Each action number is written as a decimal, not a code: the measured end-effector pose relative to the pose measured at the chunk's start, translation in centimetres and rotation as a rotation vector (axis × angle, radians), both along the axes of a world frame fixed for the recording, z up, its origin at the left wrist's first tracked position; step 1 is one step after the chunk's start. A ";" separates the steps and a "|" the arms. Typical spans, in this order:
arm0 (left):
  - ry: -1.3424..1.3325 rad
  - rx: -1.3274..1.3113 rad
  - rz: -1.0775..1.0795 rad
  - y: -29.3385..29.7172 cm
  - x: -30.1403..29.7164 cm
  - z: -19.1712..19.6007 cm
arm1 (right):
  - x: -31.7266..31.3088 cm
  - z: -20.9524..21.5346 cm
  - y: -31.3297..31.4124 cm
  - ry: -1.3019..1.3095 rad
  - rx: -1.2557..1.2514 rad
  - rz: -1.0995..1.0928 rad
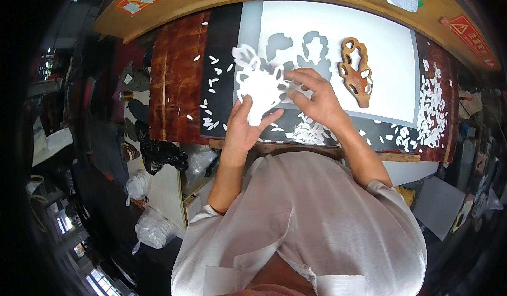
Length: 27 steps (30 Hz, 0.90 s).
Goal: The person repeatedly picks up white paper cutouts from a light table, aligns them with a template, and places them on a wooden board. They handle multiple cutouts one at a time, occasionally adjusting their positions before setting them down.
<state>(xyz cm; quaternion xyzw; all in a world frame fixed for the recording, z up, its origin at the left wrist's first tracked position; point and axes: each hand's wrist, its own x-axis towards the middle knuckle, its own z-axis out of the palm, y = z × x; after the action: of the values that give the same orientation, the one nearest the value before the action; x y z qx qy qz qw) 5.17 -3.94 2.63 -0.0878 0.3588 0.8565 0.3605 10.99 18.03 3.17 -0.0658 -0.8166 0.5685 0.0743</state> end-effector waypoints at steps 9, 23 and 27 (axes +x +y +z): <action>-0.028 -0.067 -0.452 -1.4 -0.1 -0.2 | 1.1 -3.2 -2.2 -0.199 -0.574 -0.029; 0.240 -0.348 -0.268 0.8 1.3 -1.9 | 2.2 -1.8 -4.7 -0.103 0.043 -0.065; 0.387 -0.466 -0.308 0.3 0.9 -1.7 | 1.6 -1.1 -4.2 -0.142 0.052 -0.023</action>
<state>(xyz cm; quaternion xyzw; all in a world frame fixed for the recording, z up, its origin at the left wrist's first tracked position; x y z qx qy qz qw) 6.11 -3.60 0.90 0.0516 0.6156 0.6878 0.3812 12.55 13.82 2.04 -0.1135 -0.8337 0.5399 0.0242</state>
